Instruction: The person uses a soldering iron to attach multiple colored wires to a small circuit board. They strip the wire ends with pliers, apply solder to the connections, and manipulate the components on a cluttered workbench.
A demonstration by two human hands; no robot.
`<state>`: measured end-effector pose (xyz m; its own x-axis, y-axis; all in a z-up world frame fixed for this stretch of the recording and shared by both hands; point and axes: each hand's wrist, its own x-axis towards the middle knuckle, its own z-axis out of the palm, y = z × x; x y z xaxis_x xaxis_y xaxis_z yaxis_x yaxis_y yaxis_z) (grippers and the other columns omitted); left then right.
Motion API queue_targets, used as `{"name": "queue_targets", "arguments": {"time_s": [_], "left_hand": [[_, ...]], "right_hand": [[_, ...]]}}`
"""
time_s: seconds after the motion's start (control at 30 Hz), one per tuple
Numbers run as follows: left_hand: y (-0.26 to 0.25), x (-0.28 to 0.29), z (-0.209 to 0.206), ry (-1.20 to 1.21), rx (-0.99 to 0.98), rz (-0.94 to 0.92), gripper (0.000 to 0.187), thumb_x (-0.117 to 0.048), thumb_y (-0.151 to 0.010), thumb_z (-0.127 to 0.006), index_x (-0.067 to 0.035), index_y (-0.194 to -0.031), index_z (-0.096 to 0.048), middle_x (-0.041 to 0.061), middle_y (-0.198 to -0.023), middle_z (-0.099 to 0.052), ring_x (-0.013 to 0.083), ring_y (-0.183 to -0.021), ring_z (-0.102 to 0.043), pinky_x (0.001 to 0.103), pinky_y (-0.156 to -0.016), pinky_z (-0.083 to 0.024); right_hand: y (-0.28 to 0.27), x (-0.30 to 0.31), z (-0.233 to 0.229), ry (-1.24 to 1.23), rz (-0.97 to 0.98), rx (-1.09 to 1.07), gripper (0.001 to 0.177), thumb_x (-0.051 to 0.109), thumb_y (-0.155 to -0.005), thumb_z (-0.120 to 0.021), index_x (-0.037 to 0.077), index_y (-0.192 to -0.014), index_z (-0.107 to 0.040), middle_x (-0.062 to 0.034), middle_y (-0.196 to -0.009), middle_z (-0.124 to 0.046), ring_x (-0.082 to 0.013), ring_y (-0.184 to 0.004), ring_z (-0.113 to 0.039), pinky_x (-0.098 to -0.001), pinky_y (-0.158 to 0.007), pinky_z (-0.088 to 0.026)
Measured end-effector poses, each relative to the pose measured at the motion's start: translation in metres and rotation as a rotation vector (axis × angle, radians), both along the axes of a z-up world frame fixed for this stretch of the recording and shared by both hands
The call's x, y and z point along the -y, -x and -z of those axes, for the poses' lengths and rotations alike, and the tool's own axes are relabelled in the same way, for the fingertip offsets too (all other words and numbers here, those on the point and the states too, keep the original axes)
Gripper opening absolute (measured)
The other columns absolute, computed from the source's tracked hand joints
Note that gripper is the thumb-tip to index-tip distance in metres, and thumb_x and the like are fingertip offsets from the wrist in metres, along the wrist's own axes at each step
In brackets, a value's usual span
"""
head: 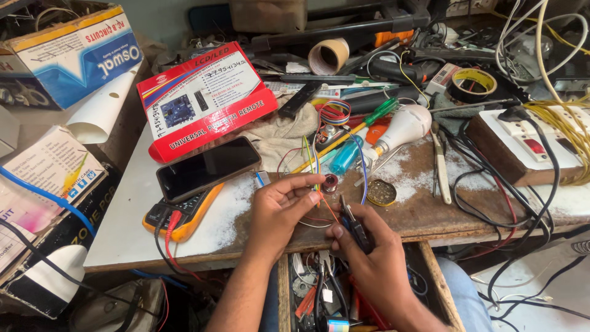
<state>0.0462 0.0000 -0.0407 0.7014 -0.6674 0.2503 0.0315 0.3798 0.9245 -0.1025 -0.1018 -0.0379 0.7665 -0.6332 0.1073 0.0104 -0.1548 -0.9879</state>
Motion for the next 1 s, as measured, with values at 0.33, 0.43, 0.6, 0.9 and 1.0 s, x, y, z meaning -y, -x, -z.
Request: {"name": "queue_targets", "arguments": {"time_s": [0.33,0.43,0.6,0.9,1.0], "left_hand": [[0.001,-0.003,0.0,-0.037,0.082,-0.047,0.025,-0.004,-0.093,-0.069,0.002,-0.117,-0.075,0.012,-0.114,-0.078,0.0144,-0.095,-0.072,0.029,-0.09,-0.058],[0.002,-0.004,-0.004,0.036,0.185,0.011,0.025,-0.003,-0.096,-0.066,0.003,-0.118,-0.073,0.013,-0.122,-0.075,0.0153,-0.113,-0.069,0.03,-0.102,-0.053],[0.003,-0.007,-0.008,-0.003,0.317,0.015,0.026,-0.002,-0.096,-0.062,0.0,-0.118,-0.075,0.011,-0.125,-0.075,0.0175,-0.121,-0.068,0.032,-0.108,-0.05],[0.003,-0.006,-0.007,-0.016,0.305,0.028,0.025,-0.004,-0.095,-0.065,-0.003,-0.117,-0.076,0.009,-0.121,-0.076,0.016,-0.118,-0.067,0.031,-0.105,-0.051],[0.003,-0.007,-0.006,-0.045,0.313,0.01,0.025,-0.004,-0.095,-0.066,-0.005,-0.117,-0.077,0.008,-0.12,-0.076,0.0157,-0.115,-0.068,0.031,-0.103,-0.052]], "right_hand": [[0.009,0.053,-0.054,0.802,-0.058,-0.048,0.041,0.019,-0.085,-0.074,0.006,-0.124,-0.068,-0.0136,-0.094,-0.071,-0.0269,-0.08,-0.073,-0.0384,-0.073,-0.057],[0.006,0.061,-0.061,0.894,-0.176,-0.005,0.042,0.019,-0.083,-0.074,0.01,-0.124,-0.071,-0.0138,-0.103,-0.071,-0.0303,-0.09,-0.073,-0.0392,-0.078,-0.056],[-0.003,0.061,-0.056,0.891,-0.22,-0.149,0.048,0.021,-0.081,-0.077,0.019,-0.128,-0.073,-0.0135,-0.101,-0.071,-0.031,-0.089,-0.073,-0.0401,-0.076,-0.056],[-0.01,0.064,-0.043,0.918,-0.211,-0.081,0.045,0.018,-0.078,-0.078,0.018,-0.122,-0.075,-0.0117,-0.101,-0.072,-0.0288,-0.087,-0.074,-0.0386,-0.074,-0.057],[-0.01,0.063,-0.042,0.926,-0.226,-0.052,0.045,0.017,-0.078,-0.078,0.017,-0.123,-0.074,-0.0117,-0.1,-0.072,-0.0281,-0.085,-0.074,-0.0382,-0.073,-0.057]]}}
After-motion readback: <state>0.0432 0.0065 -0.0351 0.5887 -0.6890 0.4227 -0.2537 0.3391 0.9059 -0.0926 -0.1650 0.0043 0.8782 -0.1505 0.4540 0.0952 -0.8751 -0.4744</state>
